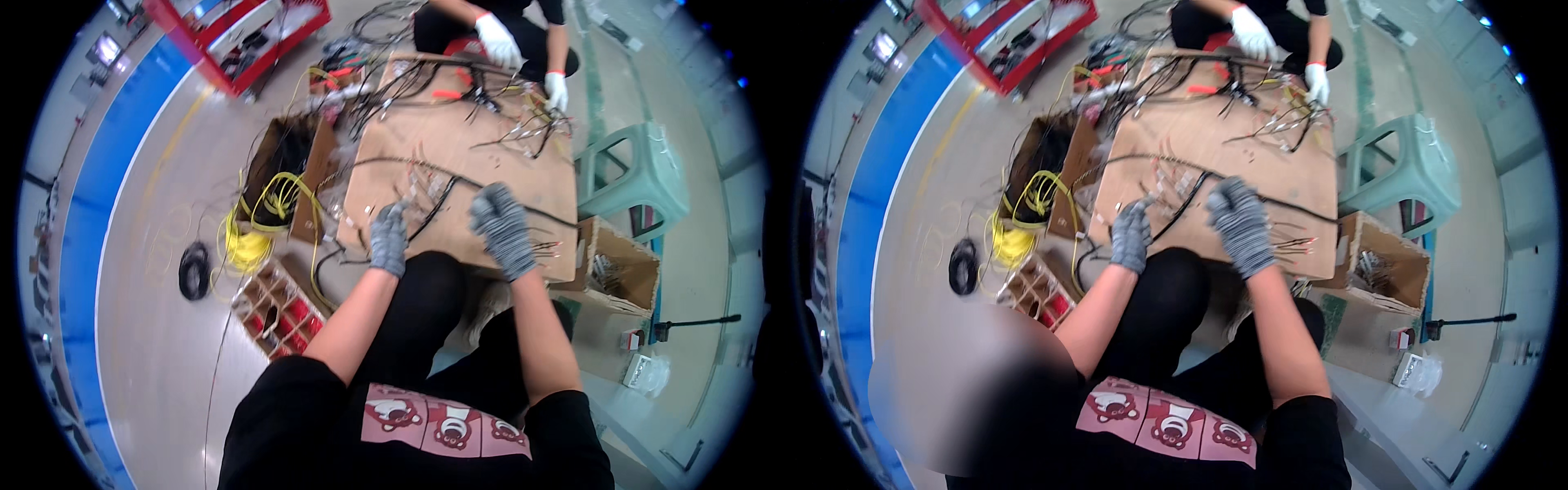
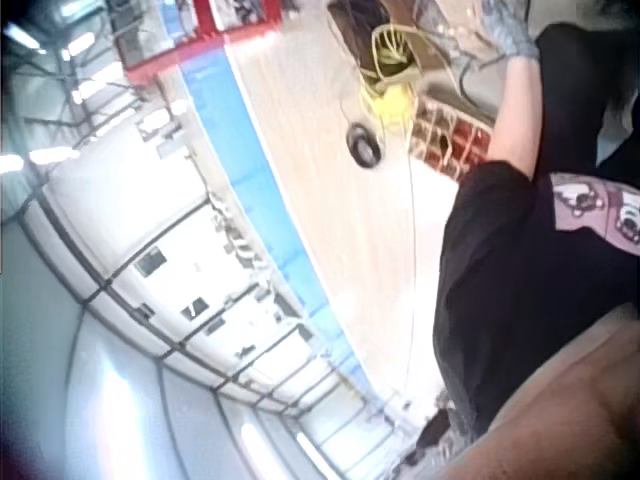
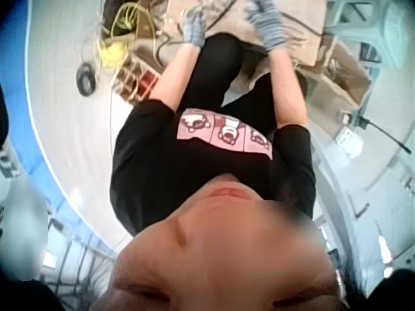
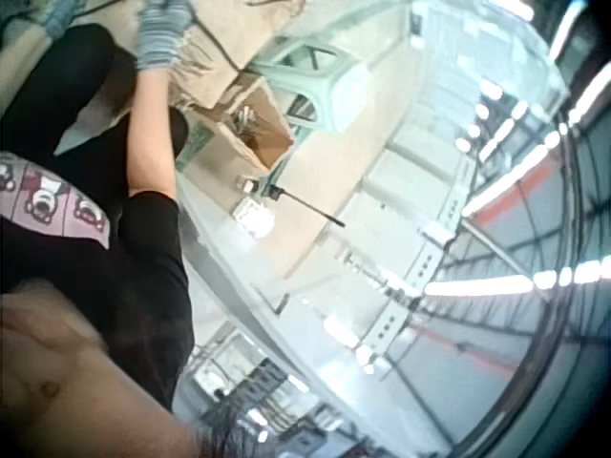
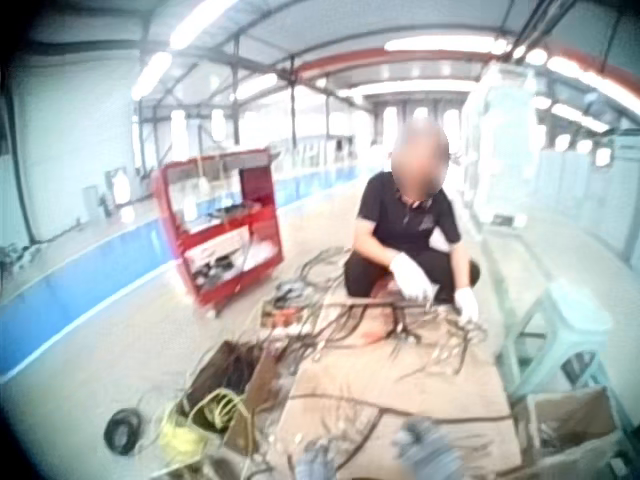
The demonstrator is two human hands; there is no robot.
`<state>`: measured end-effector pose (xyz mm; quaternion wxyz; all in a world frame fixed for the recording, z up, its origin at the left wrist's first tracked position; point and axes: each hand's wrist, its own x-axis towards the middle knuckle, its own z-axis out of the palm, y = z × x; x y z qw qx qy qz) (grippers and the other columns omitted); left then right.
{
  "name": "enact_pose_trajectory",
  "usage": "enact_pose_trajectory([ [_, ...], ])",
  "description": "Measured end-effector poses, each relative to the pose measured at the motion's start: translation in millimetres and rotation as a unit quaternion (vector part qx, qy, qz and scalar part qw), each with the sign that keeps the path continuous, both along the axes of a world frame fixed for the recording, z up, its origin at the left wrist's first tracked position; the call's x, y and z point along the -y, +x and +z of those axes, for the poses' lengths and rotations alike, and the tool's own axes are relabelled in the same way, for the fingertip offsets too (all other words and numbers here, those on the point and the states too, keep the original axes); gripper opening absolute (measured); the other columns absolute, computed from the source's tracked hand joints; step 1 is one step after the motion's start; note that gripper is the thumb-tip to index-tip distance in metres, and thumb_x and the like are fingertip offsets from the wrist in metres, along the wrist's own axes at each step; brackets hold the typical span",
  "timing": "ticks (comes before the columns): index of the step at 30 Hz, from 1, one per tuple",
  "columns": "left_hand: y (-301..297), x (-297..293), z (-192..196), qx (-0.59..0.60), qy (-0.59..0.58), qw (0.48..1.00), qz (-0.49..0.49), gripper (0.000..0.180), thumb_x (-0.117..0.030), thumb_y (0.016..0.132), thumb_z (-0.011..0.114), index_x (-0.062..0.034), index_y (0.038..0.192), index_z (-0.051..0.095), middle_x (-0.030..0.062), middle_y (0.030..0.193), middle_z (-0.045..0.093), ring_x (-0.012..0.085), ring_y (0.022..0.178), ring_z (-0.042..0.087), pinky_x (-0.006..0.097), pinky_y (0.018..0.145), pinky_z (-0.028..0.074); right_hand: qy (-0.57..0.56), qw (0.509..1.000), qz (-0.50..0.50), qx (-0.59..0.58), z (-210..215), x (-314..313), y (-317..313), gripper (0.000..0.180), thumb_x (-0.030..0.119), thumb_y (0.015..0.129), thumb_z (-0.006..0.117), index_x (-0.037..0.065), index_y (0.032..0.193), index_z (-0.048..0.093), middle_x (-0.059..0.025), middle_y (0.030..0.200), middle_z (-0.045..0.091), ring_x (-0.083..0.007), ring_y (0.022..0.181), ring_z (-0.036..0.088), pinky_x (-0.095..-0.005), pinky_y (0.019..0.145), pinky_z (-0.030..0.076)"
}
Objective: The person sits on the floor and works on a wiring harness laid out on a cardboard sheet. They strip wire ends, insert connectors, and use pliers to crimp connections. Another person works on a similar harness nearby.
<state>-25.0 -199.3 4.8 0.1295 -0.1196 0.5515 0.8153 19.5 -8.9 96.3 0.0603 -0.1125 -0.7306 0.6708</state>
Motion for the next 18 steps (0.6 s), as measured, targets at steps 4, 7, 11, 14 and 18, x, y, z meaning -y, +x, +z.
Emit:
enact_pose_trajectory([
  [4,-14,4,-34,-0.057,-0.13,0.989,0.031,0.022,-0.019,0.091,0.055,-0.0052,0.107,0.061,-0.0015,0.071,0.053,0.0072,0.058,0.046,0.021,0.053,0.039,-0.071,0.997,0.009,0.019,14,2,-8,0.01,0.002,0.087,0.053,0.0,0.097,0.055,-0.0084,0.079,0.061,-0.0139,0.063,0.059,-0.0251,0.057,0.051],
  [7,-23,-8,-30,-0.141,-0.18,0.972,0.054,0.025,-0.017,0.09,0.056,0.0002,0.108,0.059,0.0046,0.089,0.061,0.0111,0.078,0.055,0.024,0.072,0.045,-0.088,0.995,0.013,0.042,-1,3,-21,0.012,0.0,0.086,0.054,-0.002,0.098,0.056,-0.01,0.083,0.063,-0.0153,0.065,0.061,-0.0259,0.059,0.053],
  [11,-27,-15,-23,-0.155,-0.231,0.96,0.026,0.023,-0.017,0.09,0.055,0.0014,0.104,0.059,0.0098,0.091,0.065,0.0156,0.081,0.059,0.028,0.075,0.047,-0.056,0.998,0.019,0.039,-20,12,-37,0.011,0.001,0.082,0.06,-0.001,0.093,0.061,-0.0065,0.081,0.064,-0.0117,0.067,0.06,-0.024,0.061,0.051],
  [14,-25,-17,-21,-0.206,-0.281,0.937,-0.008,0.022,-0.02,0.089,0.056,-0.0012,0.098,0.061,0.0131,0.082,0.066,0.0192,0.072,0.062,0.03,0.069,0.048,-0.038,0.998,0.016,0.047,-28,19,-48,0.006,0.005,0.08,0.064,0.002,0.085,0.065,-0.0021,0.077,0.064,-0.0071,0.067,0.056,-0.0217,0.063,0.046],
  [18,-18,-24,14,-0.18,-0.293,0.935,-0.087,0.023,-0.022,0.088,0.058,-0.0026,0.099,0.062,0.0125,0.083,0.067,0.0182,0.072,0.064,0.03,0.067,0.049,-0.03,0.999,0.015,0.031,-41,19,-54,0.009,0.005,0.085,0.06,0.001,0.092,0.063,-0.0042,0.081,0.064,-0.0097,0.068,0.059,-0.0227,0.063,0.049],
])
